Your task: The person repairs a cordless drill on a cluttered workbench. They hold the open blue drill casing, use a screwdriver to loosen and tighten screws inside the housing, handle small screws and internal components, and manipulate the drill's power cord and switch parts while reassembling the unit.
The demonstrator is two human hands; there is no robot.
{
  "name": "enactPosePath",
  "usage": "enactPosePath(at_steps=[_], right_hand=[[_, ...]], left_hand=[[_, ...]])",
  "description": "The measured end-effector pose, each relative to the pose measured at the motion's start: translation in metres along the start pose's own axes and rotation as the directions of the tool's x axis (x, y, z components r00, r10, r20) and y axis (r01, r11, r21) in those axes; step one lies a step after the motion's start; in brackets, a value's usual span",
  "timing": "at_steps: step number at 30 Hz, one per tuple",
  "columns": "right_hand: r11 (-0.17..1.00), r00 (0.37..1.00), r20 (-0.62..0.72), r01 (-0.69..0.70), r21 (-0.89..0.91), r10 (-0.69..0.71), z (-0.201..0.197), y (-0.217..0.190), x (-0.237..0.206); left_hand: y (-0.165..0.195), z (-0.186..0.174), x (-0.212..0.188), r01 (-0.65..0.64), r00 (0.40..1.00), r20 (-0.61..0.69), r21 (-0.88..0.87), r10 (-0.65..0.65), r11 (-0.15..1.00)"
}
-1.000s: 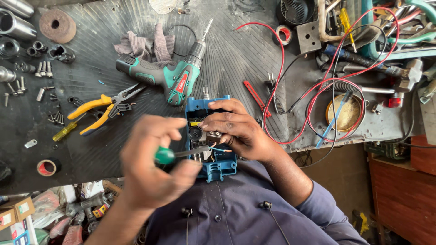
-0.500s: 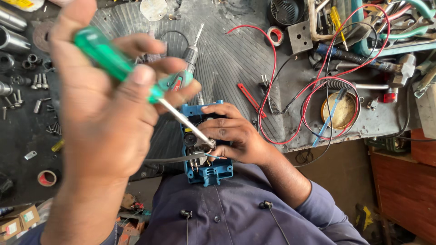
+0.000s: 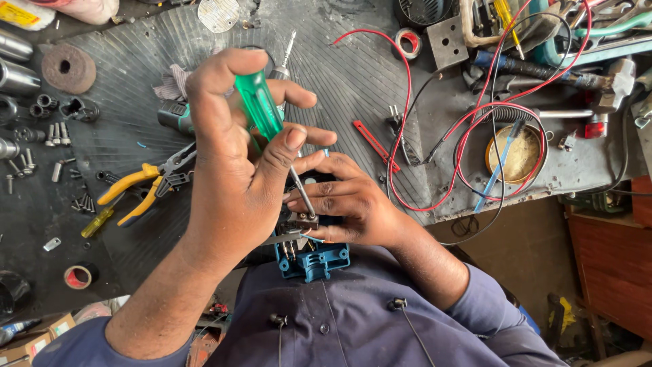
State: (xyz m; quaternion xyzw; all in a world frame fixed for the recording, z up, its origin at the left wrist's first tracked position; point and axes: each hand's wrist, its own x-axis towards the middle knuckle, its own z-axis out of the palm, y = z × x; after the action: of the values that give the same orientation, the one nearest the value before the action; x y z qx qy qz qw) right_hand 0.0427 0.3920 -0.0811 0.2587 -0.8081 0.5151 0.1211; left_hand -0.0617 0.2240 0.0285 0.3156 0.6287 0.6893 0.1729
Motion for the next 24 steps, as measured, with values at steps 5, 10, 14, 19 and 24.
enactPosePath(at_steps=[5, 10, 14, 19, 24], right_hand=[[1.0, 1.0, 0.018, -0.01, -0.018, 0.011, 0.002, 0.002, -0.001], [0.993, 0.996, 0.08, -0.032, -0.117, 0.042, 0.001, 0.0, -0.003], [0.987, 0.994, 0.105, -0.026, -0.16, 0.043, -0.001, -0.003, -0.001], [0.992, 0.991, 0.119, -0.048, -0.116, 0.062, -0.002, -0.007, 0.002], [0.992, 0.993, 0.107, -0.039, -0.121, 0.052, -0.002, -0.007, 0.002]], left_hand=[[0.001, -0.002, 0.001, 0.057, 0.998, 0.023, -0.038, -0.056, 0.998], [0.005, -0.009, 0.015, -0.147, 0.989, 0.042, 0.265, 0.141, 0.953], [0.006, -0.018, 0.031, -0.048, 0.991, -0.09, 0.42, 0.094, 0.906], [-0.007, -0.021, 0.041, -0.04, 0.981, 0.186, -0.104, 0.059, 0.994], [-0.017, -0.016, 0.04, -0.072, 0.997, 0.044, 0.113, 0.067, 0.991]])
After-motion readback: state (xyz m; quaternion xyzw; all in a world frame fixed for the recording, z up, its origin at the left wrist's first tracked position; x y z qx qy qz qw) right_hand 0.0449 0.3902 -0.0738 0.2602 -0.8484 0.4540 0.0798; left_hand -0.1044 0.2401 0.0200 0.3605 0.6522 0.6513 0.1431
